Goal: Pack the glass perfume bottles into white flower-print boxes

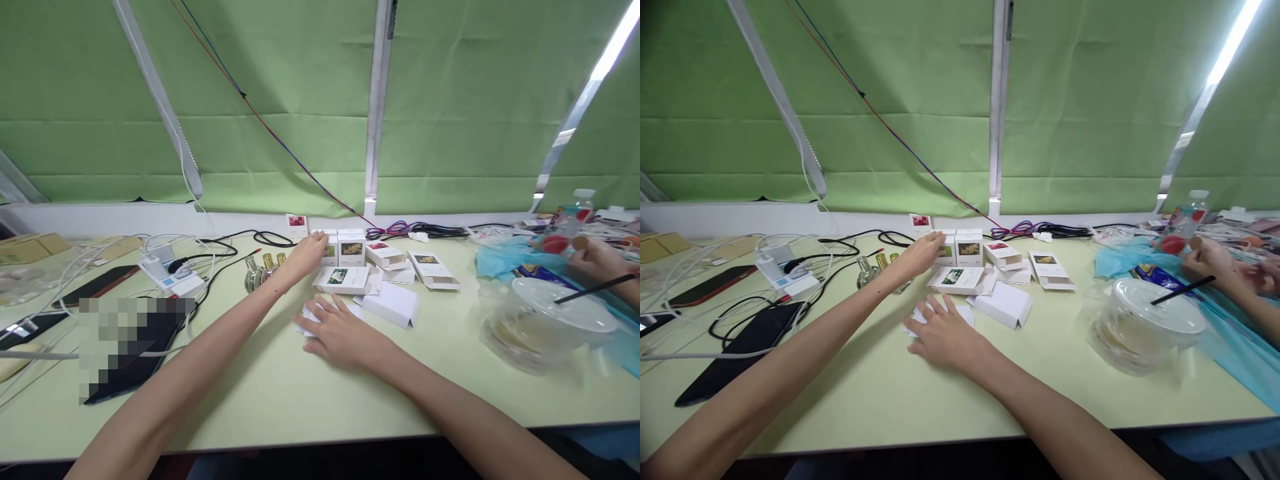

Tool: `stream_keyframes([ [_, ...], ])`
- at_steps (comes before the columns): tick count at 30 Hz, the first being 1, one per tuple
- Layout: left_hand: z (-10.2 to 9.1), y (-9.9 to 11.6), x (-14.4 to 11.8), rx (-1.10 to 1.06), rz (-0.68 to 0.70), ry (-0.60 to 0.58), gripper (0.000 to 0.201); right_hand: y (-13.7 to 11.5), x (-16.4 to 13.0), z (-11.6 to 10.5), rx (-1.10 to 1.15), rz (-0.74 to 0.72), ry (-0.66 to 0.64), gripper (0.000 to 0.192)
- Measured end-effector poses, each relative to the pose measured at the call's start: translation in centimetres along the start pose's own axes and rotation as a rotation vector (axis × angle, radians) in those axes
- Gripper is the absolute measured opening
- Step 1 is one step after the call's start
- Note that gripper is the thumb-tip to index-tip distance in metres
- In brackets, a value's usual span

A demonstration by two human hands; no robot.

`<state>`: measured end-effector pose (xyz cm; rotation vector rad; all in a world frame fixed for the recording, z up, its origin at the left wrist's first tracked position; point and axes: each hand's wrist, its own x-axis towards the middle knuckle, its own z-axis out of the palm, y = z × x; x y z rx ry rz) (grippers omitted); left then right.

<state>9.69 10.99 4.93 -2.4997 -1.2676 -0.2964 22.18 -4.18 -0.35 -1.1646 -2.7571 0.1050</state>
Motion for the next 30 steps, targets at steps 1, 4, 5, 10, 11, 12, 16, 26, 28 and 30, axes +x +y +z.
stream_keyframes([
  [1,-0.1,0.0,-0.1,0.002,0.0,0.004,0.022,-0.3,-0.1,0.0,0.036,-0.018,-0.016,0.054],
  [4,-0.1,0.0,0.0,0.006,-0.006,0.015,0.017,-1.1,-0.4,-0.1,0.078,-0.075,-0.039,0.049],
  [5,-0.1,0.0,0.1,0.007,-0.009,0.02,0.016,-1.3,-0.5,-0.4,0.07,-0.089,-0.037,0.046],
  [10,-0.5,-0.2,0.3,0.006,-0.025,0.018,0.022,-0.7,-0.8,-3.3,0.093,-0.095,0.015,0.049],
  [11,-0.6,-0.2,0.3,0.005,-0.029,0.011,0.023,-0.2,-0.9,-4.3,0.121,-0.077,0.047,0.05],
  [12,-0.8,-0.2,0.2,0.006,-0.034,0.004,0.025,0.5,-1.0,-5.2,0.143,-0.054,0.087,0.05],
  [16,-1.9,0.2,-0.5,0.02,-0.076,-0.016,0.021,4.4,-1.6,-7.8,0.094,0.078,0.355,0.047],
  [26,-5.0,1.4,-4.1,0.053,-0.145,-0.052,0.021,6.7,-0.9,-3.2,-0.215,0.246,0.313,0.055],
  [28,-5.4,1.4,-5.0,0.023,-0.152,-0.057,0.022,6.1,-0.7,-2.9,-0.163,0.194,0.251,0.061],
  [30,-5.7,1.4,-5.8,-0.026,-0.161,-0.065,0.023,5.8,-0.7,-2.9,-0.105,0.127,0.193,0.065],
])
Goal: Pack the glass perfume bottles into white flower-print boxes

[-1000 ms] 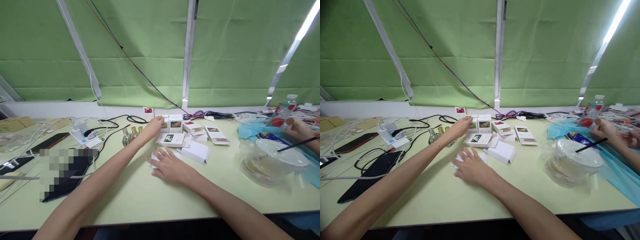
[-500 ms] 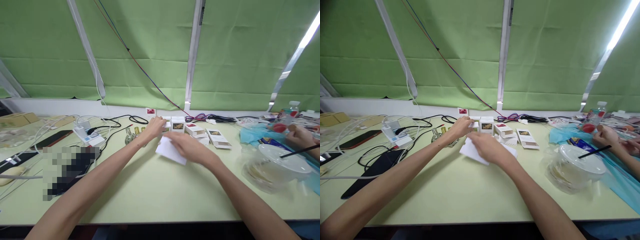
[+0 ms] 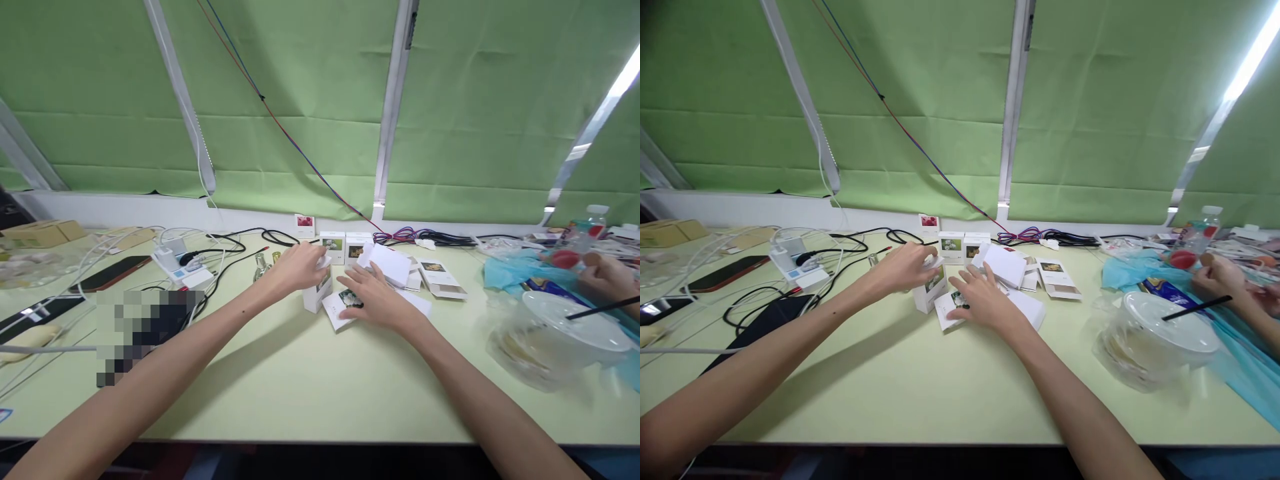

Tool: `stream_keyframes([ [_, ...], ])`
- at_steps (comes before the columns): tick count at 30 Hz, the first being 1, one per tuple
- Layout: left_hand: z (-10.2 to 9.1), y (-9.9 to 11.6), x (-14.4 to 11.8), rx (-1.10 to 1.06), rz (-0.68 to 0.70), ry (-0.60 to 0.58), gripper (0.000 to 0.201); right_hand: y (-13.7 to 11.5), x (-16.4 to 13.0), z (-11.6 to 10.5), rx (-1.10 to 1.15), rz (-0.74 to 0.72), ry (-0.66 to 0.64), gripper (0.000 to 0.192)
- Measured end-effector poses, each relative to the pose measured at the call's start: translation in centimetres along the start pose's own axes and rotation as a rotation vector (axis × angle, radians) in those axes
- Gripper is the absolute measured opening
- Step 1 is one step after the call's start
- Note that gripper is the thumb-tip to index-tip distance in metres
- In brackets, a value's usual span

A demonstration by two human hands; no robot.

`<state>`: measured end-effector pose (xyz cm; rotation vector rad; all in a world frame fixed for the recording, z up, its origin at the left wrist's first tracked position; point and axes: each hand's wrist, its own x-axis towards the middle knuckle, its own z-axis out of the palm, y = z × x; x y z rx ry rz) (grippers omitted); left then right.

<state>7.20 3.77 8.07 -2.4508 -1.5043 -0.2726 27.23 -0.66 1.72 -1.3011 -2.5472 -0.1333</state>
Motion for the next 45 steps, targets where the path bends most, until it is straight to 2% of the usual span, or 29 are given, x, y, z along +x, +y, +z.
stream_keyframes([
  [4,-0.6,-0.7,-1.6,-0.108,-0.004,-0.047,0.028,0.0,-0.2,0.0,0.087,-0.049,-0.042,0.066],
  [9,-1.5,-1.9,-4.0,-0.213,-0.062,-0.075,0.033,0.5,-0.2,0.7,0.044,-0.012,-0.018,0.048],
  [13,-1.8,-3.2,-6.4,-0.322,-0.11,-0.098,0.039,0.6,0.1,1.4,-0.127,0.071,0.066,0.026],
  [15,-1.5,-3.8,-7.5,-0.413,-0.164,-0.093,0.045,0.1,0.3,1.4,-0.145,0.104,0.126,0.021],
  [17,-0.6,-4.3,-8.5,-0.551,-0.244,-0.12,0.052,-1.0,0.3,1.3,-0.048,0.078,0.183,0.026],
  [19,0.6,-4.5,-9.2,-0.714,-0.316,-0.163,0.058,-2.3,0.2,1.2,0.128,0.002,0.206,0.041],
  [22,2.4,-4.5,-9.6,-0.902,-0.358,-0.197,0.063,-4.2,0.0,1.4,0.347,-0.126,0.131,0.075],
  [24,3.2,-4.5,-9.5,-1.009,-0.358,-0.228,0.066,-4.8,-0.3,1.6,0.405,-0.157,0.052,0.085],
  [26,3.8,-4.7,-9.5,-1.071,-0.347,-0.27,0.067,-4.9,-0.5,1.8,0.424,-0.132,-0.013,0.086],
  [30,4.5,-5.3,-9.6,-1.057,-0.305,-0.359,0.066,-4.4,-0.9,1.8,0.444,-0.065,-0.093,0.088],
  [38,5.5,-5.4,-9.9,-1.077,-0.294,-0.402,0.065,-3.9,-0.8,1.9,0.478,-0.087,-0.118,0.085],
  [45,5.7,-4.8,-10.1,-1.101,-0.412,-0.314,0.067,-3.8,-1.9,1.0,0.367,-0.047,-0.178,0.085],
])
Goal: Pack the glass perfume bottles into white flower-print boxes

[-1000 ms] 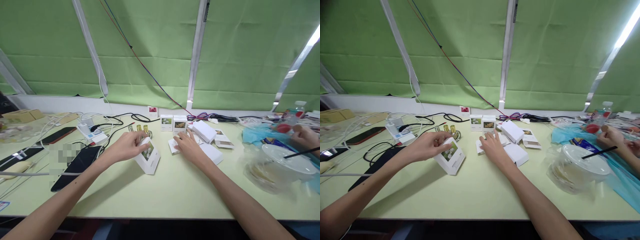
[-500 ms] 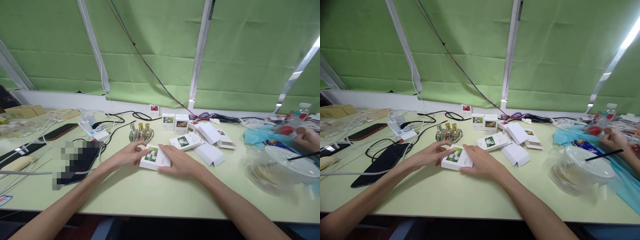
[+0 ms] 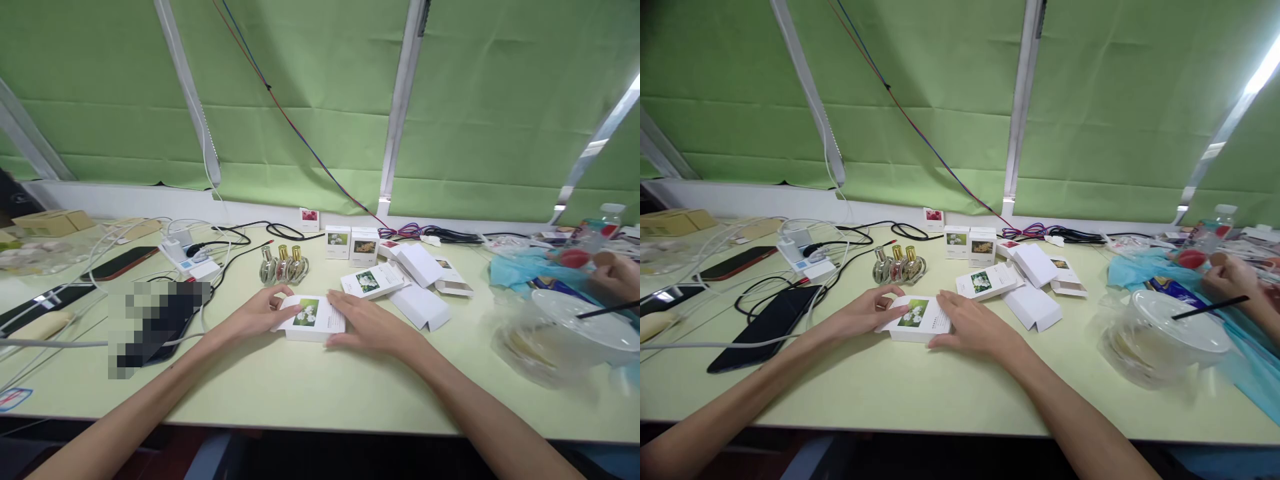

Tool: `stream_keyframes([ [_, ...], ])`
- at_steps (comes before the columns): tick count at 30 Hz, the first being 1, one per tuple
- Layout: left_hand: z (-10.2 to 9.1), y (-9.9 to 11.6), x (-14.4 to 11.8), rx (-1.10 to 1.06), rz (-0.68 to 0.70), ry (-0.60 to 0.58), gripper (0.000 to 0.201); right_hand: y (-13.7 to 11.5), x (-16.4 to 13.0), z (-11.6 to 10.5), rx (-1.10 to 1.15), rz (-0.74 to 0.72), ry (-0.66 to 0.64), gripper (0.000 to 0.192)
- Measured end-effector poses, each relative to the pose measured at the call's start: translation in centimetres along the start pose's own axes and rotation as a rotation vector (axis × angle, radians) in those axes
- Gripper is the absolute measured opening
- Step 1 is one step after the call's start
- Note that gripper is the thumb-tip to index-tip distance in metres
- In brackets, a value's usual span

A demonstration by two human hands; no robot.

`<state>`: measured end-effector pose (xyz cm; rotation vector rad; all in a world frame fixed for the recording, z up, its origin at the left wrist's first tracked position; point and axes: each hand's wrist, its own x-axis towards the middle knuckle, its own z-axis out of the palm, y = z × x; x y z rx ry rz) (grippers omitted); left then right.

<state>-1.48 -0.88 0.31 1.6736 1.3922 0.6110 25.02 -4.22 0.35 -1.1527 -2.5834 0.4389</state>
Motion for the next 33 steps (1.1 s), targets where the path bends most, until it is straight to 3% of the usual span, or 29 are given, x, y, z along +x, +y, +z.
stream_keyframes([
  [4,0.3,0.4,-0.3,-0.059,-0.035,0.047,0.072,-1.1,-0.8,0.7,-0.176,0.068,-0.045,0.077],
  [9,0.5,0.3,-0.4,-0.096,-0.006,0.075,0.071,-2.3,-0.6,3.3,-0.346,0.182,0.041,0.065],
  [21,0.5,-0.5,-0.4,-0.036,0.064,0.111,0.065,-3.4,-0.9,5.7,-0.405,0.374,0.175,0.056],
  [27,0.6,0.4,-1.0,-0.086,0.057,0.138,0.064,-3.6,-1.1,5.2,-0.332,0.427,0.142,0.054],
  [31,0.4,0.9,-1.2,-0.366,0.075,0.219,0.055,-4.2,-1.2,3.7,-0.337,0.471,0.148,0.067],
  [33,0.3,0.9,-1.2,-0.52,0.083,0.202,0.051,-4.5,-1.3,3.0,-0.322,0.501,0.137,0.074],
])
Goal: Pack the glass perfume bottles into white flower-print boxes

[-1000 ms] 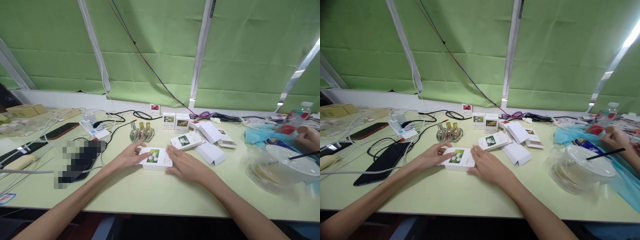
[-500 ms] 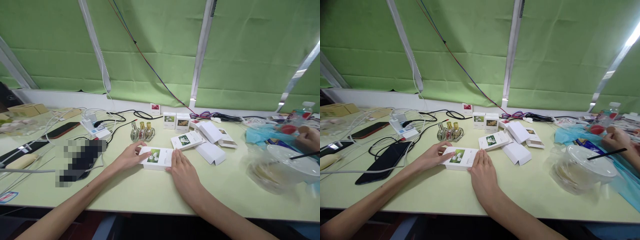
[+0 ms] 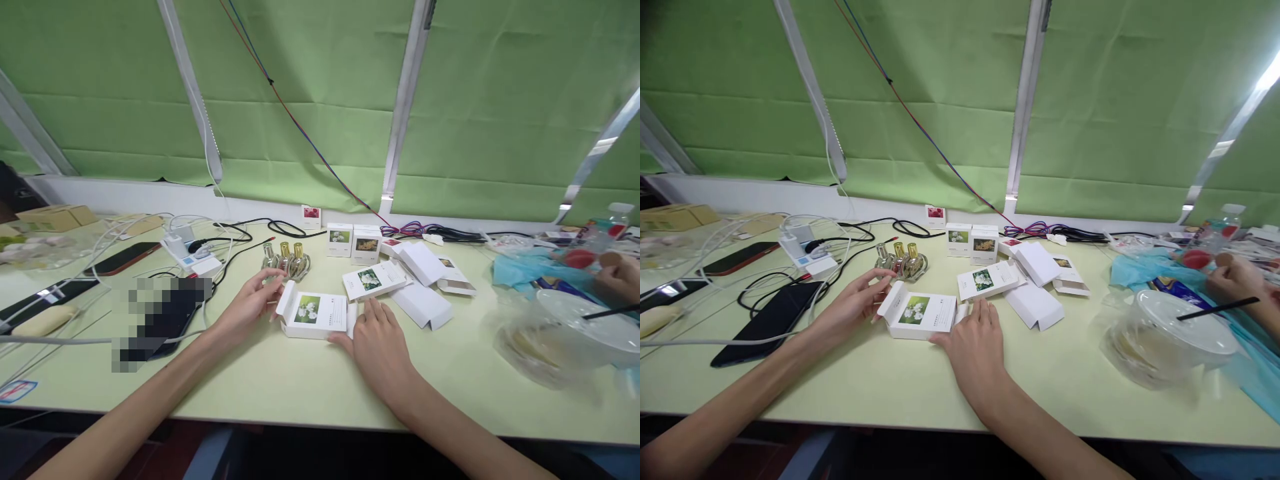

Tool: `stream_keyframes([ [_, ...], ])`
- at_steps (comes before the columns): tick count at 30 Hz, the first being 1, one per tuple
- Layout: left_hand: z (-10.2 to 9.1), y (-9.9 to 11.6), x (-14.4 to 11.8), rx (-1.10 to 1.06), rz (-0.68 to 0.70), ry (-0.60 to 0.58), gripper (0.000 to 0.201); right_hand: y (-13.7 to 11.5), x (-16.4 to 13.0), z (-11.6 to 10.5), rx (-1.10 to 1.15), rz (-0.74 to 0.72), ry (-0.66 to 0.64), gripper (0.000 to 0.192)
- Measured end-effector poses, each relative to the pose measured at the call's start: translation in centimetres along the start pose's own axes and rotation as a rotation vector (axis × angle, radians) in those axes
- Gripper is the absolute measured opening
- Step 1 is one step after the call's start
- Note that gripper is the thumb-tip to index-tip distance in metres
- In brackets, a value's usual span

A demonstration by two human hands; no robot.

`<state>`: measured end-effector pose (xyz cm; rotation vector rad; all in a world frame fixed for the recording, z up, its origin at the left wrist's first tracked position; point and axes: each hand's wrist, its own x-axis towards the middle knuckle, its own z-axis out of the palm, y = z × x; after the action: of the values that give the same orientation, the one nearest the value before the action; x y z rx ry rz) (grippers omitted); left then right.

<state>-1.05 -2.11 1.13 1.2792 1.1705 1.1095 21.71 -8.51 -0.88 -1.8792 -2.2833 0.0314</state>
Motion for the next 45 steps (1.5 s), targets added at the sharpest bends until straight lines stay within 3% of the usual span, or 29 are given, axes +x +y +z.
stream_keyframes([
  [3,0.0,0.0,0.0,-0.047,-0.021,-0.107,0.046,-0.1,0.2,-0.5,0.015,0.021,0.026,0.085],
  [7,0.0,-0.3,0.0,0.118,0.032,-0.154,0.031,-0.2,0.8,0.0,0.033,-0.052,0.134,0.1],
  [10,-0.4,-0.7,0.1,0.221,0.004,-0.194,0.022,0.0,1.0,0.6,0.024,-0.225,0.111,0.086],
  [14,-1.0,-0.8,0.2,0.268,-0.089,-0.341,0.035,0.3,1.1,1.6,-0.002,-0.358,0.078,0.072],
  [19,-1.3,-0.5,0.1,0.321,-0.116,-0.338,0.049,0.4,1.1,2.2,-0.041,-0.352,0.117,0.065],
  [26,-1.7,-0.7,0.5,0.427,-0.038,-0.288,0.045,0.4,1.0,2.1,-0.036,-0.36,0.125,0.063],
  [39,-1.7,-0.2,0.4,0.562,-0.057,-0.446,0.025,0.4,1.0,1.1,-0.051,-0.37,0.133,0.058],
  [45,-1.2,-1.2,0.8,0.504,0.056,-0.523,0.021,0.3,0.9,0.7,0.065,-0.362,0.131,0.063],
])
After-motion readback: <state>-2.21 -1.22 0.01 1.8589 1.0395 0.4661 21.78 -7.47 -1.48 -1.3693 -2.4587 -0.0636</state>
